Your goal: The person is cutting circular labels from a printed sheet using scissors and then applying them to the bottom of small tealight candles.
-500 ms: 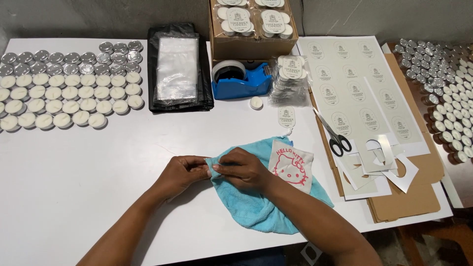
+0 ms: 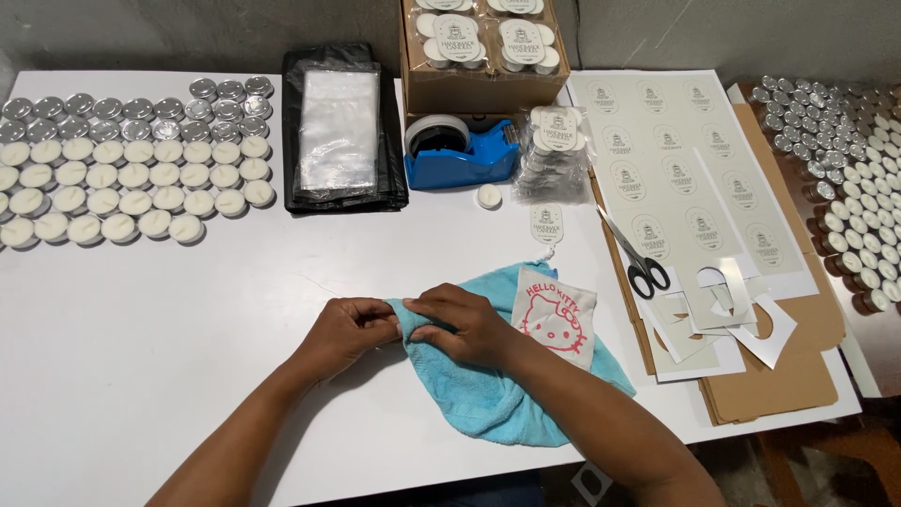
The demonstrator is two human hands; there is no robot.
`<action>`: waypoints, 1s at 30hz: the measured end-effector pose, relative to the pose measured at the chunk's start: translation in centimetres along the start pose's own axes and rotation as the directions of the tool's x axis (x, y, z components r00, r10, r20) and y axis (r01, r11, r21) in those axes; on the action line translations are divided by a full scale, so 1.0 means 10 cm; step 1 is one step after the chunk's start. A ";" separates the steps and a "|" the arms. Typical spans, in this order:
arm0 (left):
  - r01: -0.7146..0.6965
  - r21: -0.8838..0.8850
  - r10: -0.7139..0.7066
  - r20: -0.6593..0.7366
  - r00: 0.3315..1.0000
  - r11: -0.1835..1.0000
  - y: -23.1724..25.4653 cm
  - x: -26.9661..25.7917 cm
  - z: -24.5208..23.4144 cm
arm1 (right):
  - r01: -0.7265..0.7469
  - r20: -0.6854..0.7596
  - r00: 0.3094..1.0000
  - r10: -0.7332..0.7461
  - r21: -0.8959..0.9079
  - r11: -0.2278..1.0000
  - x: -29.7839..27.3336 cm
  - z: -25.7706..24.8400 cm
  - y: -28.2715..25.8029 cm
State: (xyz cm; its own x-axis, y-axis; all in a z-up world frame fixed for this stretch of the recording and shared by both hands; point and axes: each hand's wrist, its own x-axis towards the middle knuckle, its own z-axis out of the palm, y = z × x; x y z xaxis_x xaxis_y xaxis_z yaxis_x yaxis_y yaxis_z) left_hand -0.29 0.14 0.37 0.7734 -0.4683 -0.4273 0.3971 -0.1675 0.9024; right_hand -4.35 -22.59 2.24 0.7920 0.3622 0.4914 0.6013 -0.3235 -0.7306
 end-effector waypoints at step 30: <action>0.047 -0.120 -0.045 0.020 0.999 0.992 0.45 -0.23 0.14 | 0.116 -0.112 0.986 -0.122 -0.060 0.991 0.02 0.04 -0.11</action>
State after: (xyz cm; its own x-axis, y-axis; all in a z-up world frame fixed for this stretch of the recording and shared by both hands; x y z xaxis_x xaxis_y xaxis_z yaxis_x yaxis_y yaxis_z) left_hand -0.96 -0.76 5.43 0.7449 -0.4775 -0.4661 0.4893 -0.0841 0.8681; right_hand -4.90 -21.83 2.96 0.7197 0.2983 0.6269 0.6941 -0.3317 -0.6389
